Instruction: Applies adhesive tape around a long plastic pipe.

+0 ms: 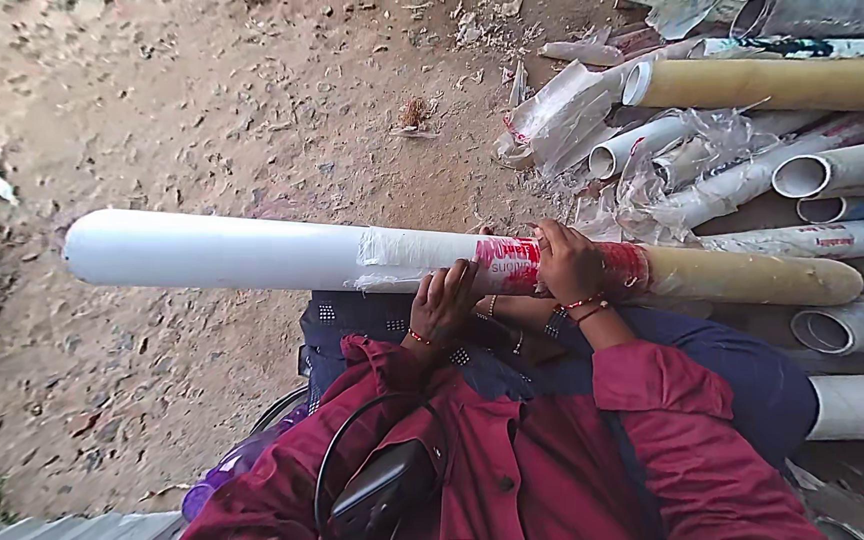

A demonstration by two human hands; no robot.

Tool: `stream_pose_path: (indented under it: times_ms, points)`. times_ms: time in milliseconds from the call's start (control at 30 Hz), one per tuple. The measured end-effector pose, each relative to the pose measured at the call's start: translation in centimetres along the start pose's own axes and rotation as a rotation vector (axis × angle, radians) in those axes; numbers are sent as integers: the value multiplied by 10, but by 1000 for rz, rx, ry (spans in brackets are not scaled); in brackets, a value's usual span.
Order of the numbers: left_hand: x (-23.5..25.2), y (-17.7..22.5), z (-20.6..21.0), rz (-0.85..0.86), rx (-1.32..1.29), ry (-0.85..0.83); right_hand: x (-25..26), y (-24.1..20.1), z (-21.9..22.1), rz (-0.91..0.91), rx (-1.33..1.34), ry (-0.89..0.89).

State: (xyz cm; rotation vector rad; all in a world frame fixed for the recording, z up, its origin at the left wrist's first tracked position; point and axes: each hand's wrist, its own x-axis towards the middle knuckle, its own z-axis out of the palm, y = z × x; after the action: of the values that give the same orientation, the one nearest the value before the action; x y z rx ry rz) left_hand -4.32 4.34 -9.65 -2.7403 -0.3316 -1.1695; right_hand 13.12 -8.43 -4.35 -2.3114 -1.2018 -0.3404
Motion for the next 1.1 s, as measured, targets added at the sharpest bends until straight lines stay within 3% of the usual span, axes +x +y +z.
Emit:
stream_pose_path:
  times_ms: [200, 700, 800, 933, 1100]
  points:
    - [-11, -5, 10, 19, -181, 82, -8, -36, -10, -307, 94, -138]
    - [-7, -9, 9, 30, -228, 32, 5, -16, -37, -508, -70, -364]
    - [-1, -9, 1, 44, -204, -56, 2, 1, -44, -517, -111, -401]
    - [14, 6, -8, 3, -131, -159, -2, 23, -56, -448, -89, -422]
    - [21, 20, -3, 17, -56, -169, -3, 32, -55, -73, 65, -212]
